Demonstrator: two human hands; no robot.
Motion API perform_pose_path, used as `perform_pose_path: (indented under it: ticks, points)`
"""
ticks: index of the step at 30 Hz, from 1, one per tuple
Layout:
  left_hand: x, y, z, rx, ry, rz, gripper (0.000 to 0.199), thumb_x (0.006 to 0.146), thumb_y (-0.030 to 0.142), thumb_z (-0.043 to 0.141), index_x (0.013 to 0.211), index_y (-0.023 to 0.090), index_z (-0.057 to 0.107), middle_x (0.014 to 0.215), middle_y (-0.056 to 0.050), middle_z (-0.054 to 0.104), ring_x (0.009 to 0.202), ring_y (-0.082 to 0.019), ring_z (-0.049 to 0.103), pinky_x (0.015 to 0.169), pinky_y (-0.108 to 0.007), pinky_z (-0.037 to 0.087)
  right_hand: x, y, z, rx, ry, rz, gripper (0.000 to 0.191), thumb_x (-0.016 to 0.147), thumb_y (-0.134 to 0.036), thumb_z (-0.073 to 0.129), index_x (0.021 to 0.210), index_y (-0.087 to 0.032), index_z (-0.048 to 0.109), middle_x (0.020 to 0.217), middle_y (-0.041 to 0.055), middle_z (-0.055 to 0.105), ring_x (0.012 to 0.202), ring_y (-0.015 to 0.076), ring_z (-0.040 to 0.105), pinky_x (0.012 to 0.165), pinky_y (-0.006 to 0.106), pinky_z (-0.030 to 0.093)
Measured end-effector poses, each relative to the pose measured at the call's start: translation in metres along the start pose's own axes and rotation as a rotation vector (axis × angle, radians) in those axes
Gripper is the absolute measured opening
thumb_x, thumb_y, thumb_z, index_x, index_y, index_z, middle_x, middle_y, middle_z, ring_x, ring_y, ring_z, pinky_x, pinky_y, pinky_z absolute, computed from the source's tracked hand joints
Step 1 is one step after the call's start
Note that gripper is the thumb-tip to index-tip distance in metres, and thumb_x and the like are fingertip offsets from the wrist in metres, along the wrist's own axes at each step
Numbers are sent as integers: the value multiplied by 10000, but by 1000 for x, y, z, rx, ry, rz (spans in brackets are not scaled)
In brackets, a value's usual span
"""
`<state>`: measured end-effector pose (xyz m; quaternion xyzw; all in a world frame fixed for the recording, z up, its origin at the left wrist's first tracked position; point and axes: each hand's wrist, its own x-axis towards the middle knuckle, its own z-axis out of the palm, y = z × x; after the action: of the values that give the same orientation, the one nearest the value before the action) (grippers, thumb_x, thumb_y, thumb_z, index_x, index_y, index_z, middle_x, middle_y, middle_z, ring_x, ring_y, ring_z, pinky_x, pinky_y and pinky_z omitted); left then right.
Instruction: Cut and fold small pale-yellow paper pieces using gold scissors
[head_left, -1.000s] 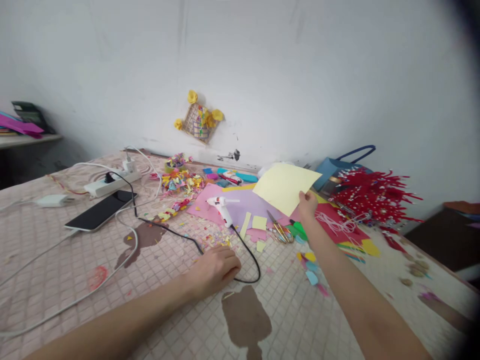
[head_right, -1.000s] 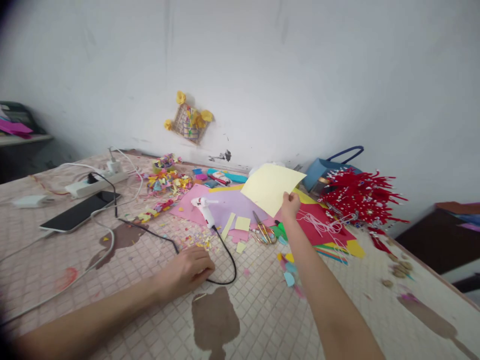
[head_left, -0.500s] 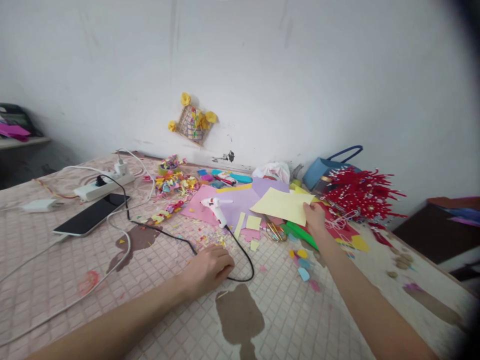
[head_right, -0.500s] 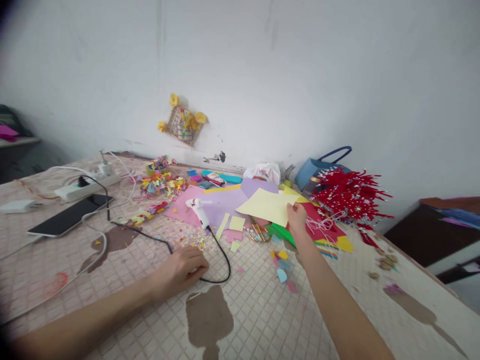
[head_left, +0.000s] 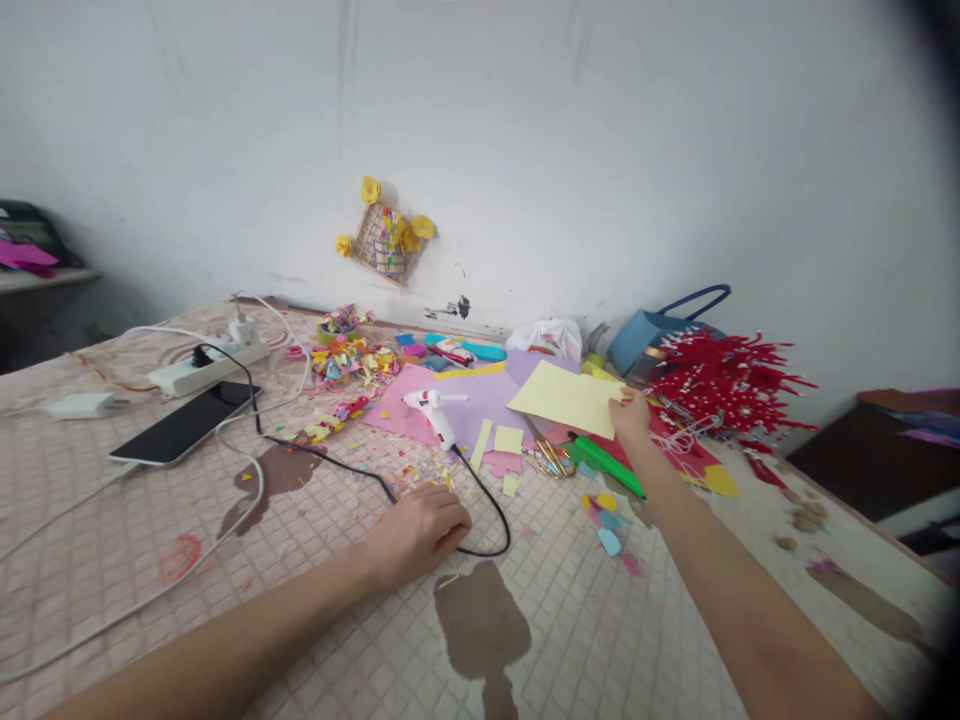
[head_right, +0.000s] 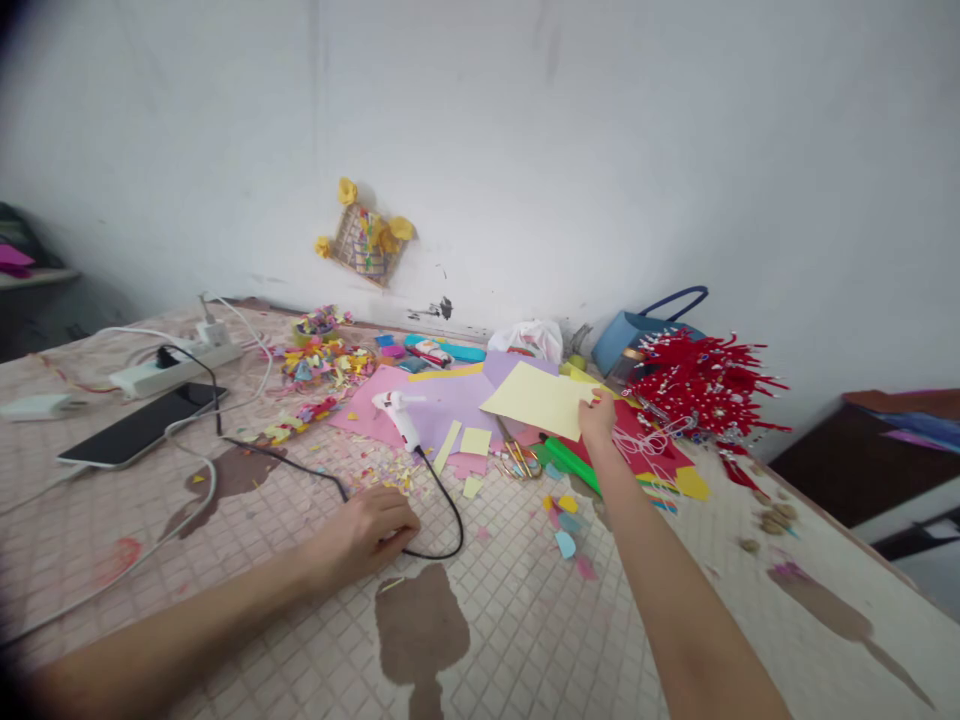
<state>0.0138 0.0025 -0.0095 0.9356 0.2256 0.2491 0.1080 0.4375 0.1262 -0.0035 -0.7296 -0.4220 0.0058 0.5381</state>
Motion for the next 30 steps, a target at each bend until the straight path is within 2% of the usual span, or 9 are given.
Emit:
perform_pose_path:
  ticks: [4,8,13,17,19,22,25,27,30]
  points:
    - [0,0,0,0,3,18,164,845,141,403,780,162,552,740,-33,595,736,-143,521,687,-264,383,0,-14,-7,-115,-44,-61,275,860,-277,505,1098,-142,527,1096,78,554,924,190,566,778,390,478]
    - [0,0,0,-14,9,13,165,849,149,408,776,165,555,738,-29,592,731,-138,518,691,-265,378,-10,-30,-21,-120,-20,-161,178,778,-163,523,891,-128,656,820,74,639,796,210,569,785,377,422]
    - [-1,1,0,-29,8,9,169,854,160,412,774,168,560,738,-27,589,738,-137,521,701,-267,375,-31,-40,-44,-12,46,-224,319,743,-234,484,998,-141,650,689,50,623,590,171,530,617,315,426]
    - [0,2,0,-44,7,7,175,855,160,409,778,168,566,741,-30,592,739,-136,528,700,-263,380,-35,-34,-55,91,79,-197,428,765,-295,432,1143,-138,555,824,67,642,586,146,550,551,274,438]
    - [0,2,-1,-45,3,7,174,852,156,408,782,167,567,746,-32,596,742,-139,530,701,-264,382,-32,-28,-59,95,95,-177,440,758,-292,422,1152,-136,542,834,69,642,590,147,551,553,277,440]
    - [0,1,0,-38,1,7,171,845,147,410,783,166,568,746,-32,601,742,-141,530,706,-267,382,-30,-17,-64,35,106,-156,344,687,-245,485,974,-139,644,637,28,604,514,146,484,561,293,412]
    - [0,1,0,-32,2,4,168,844,146,412,778,167,565,745,-31,601,742,-141,529,705,-266,380,-31,-10,-66,-20,104,-147,235,603,-159,525,766,-153,693,454,-21,489,451,132,385,582,306,375]
    - [0,1,0,-32,5,5,168,847,151,410,777,168,562,743,-31,597,740,-141,527,698,-264,380,-33,-9,-64,-10,110,-141,240,606,-149,520,765,-151,700,434,-27,463,438,126,356,567,303,358]
    - [0,2,0,-37,8,5,162,848,155,414,778,168,560,741,-30,593,734,-137,526,693,-259,380,-31,-12,-55,71,131,-123,310,663,-199,505,900,-120,688,497,-9,498,424,116,346,497,283,336]
